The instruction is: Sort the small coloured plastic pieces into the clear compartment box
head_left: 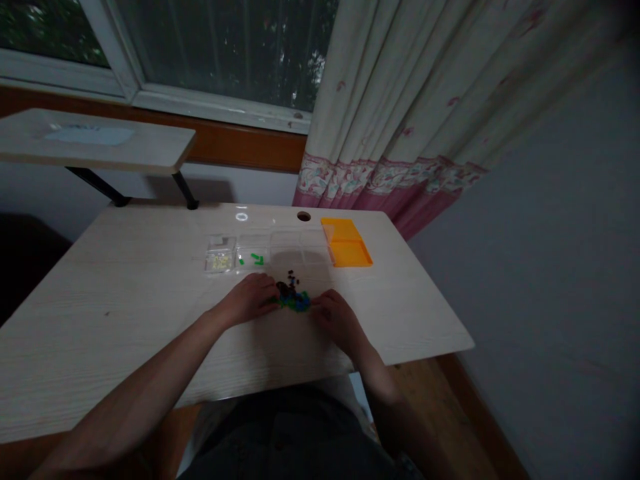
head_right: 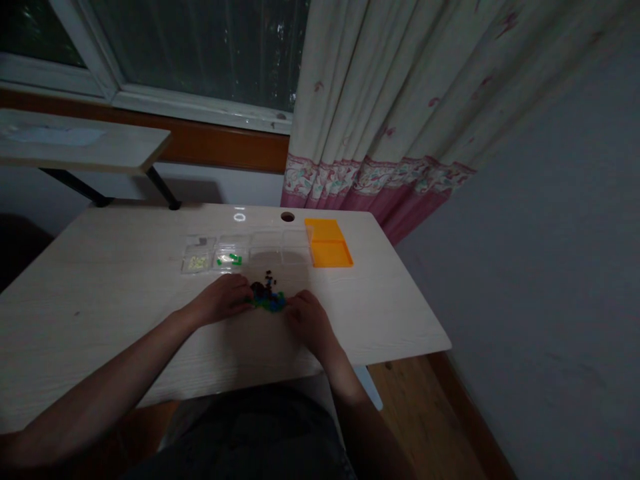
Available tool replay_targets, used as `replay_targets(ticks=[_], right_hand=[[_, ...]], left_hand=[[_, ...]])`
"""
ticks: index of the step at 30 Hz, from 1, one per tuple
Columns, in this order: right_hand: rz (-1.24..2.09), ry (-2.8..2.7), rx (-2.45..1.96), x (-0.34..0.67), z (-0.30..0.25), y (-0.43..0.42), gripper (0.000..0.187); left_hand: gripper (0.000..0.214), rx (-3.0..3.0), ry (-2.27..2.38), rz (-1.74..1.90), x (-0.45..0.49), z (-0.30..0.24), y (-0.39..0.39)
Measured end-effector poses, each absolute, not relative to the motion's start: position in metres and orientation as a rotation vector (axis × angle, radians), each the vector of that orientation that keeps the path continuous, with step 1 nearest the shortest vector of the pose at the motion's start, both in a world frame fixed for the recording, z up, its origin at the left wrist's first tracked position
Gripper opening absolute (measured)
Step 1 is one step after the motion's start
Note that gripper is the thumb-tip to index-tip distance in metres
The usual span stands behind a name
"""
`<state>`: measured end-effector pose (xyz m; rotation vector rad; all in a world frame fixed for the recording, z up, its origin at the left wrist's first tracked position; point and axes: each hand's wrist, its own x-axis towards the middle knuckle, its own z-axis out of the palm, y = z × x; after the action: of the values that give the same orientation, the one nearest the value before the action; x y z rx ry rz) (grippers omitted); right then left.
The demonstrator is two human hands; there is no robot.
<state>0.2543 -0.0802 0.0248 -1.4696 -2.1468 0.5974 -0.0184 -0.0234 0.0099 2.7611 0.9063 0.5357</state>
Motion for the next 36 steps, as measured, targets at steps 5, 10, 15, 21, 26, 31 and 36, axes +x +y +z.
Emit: replay_targets(ticks=[5,10,15,21,26,31,36], right_hand=[[0.510,-2.201,-1.472,0.248,0.023,-0.082,0.016],[0.446,-2.229,-1.483,0.245,0.016,-0.080,0.018],[0.366,-2.252,-1.473,0.243,0.012,-0.078,0.017],[0.326,-2.270,-1.455,0.243,0.013,-0.078,0.016],[0.294,-2.277,-1.431,0.244,0.012,-0.078,0.016],[0.274,-2.235,-1.436,0.245,0.010,-0.077,0.017],[0.406,-2.230,-1.412,0.250,0.014,-0.077,0.017]], left_hand=[[0.021,2.745,0.898,0.572,-0.019,0.005,-0.020],[0.020,2.688,0.921,0.607,-0.018,0.007,-0.021],[0.020,2.605,0.919,0.662,-0.018,0.013,-0.022],[0.025,2.546,0.939,0.753,-0.019,0.010,-0.020],[0.027,2.473,1.017,0.820,-0.021,0.008,-0.018],[0.025,2.340,1.207,1.000,-0.027,0.007,-0.015],[0.023,2.252,1.334,1.140,-0.034,0.005,-0.011]])
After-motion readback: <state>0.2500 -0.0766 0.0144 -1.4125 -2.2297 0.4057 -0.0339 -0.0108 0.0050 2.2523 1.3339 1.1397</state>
